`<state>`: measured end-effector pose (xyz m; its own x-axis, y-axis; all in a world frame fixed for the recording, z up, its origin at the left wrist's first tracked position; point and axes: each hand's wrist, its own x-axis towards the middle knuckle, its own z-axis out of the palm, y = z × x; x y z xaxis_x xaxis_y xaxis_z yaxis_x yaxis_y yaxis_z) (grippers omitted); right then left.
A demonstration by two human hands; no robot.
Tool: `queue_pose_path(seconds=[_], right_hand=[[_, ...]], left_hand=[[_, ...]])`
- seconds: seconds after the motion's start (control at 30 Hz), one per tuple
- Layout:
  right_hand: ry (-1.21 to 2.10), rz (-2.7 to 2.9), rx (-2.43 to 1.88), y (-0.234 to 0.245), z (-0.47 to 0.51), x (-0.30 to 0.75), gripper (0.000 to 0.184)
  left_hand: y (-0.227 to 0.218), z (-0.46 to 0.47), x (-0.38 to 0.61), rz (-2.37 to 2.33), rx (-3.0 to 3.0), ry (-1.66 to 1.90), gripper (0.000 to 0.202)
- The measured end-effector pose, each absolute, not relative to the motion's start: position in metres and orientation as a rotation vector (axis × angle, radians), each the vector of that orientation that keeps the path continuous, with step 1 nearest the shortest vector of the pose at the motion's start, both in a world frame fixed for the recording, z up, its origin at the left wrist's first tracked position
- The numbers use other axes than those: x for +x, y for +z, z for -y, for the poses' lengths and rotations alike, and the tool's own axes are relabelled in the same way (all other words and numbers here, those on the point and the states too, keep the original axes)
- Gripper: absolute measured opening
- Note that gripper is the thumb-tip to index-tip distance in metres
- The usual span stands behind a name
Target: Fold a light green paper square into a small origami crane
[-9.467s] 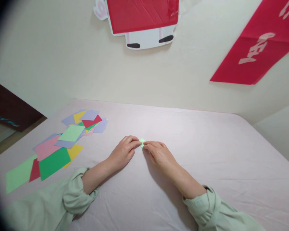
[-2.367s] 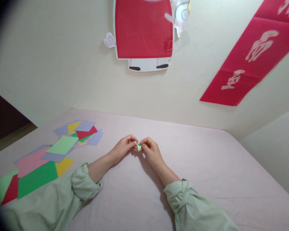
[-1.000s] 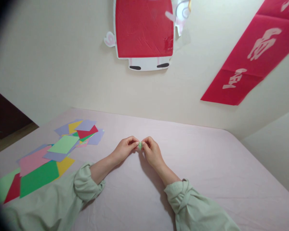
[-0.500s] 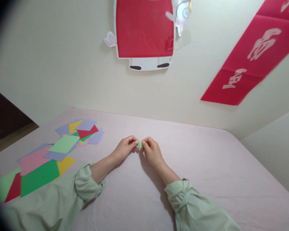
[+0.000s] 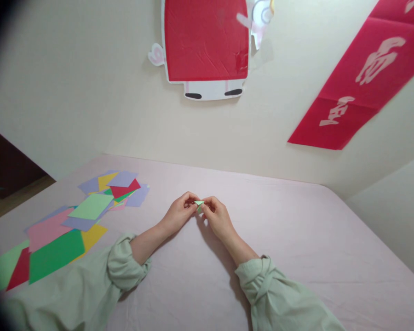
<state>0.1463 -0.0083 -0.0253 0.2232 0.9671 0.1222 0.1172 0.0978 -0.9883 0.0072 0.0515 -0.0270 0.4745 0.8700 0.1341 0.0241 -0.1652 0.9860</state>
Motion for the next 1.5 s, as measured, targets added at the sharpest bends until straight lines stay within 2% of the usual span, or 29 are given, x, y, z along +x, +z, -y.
queue_pose_path(seconds=[0.47,0.73,1.5], right_hand=[[0.748,1.267,-1.373,-0.028,0.011,0.147,0.011],[0.507,1.418,-1.579,-0.017,0.019,0.143,0.011],[0.284,1.525,-1.6,-0.021,0.018,0.142,0.01]], left_hand=[[-0.023,-0.057,0.007,-0.861,1.319,0.827,0.02],[-0.019,-0.054,0.006,-0.797,1.295,0.795,0.02],[-0.018,-0.052,0.008,-0.842,1.3,0.8,0.021]])
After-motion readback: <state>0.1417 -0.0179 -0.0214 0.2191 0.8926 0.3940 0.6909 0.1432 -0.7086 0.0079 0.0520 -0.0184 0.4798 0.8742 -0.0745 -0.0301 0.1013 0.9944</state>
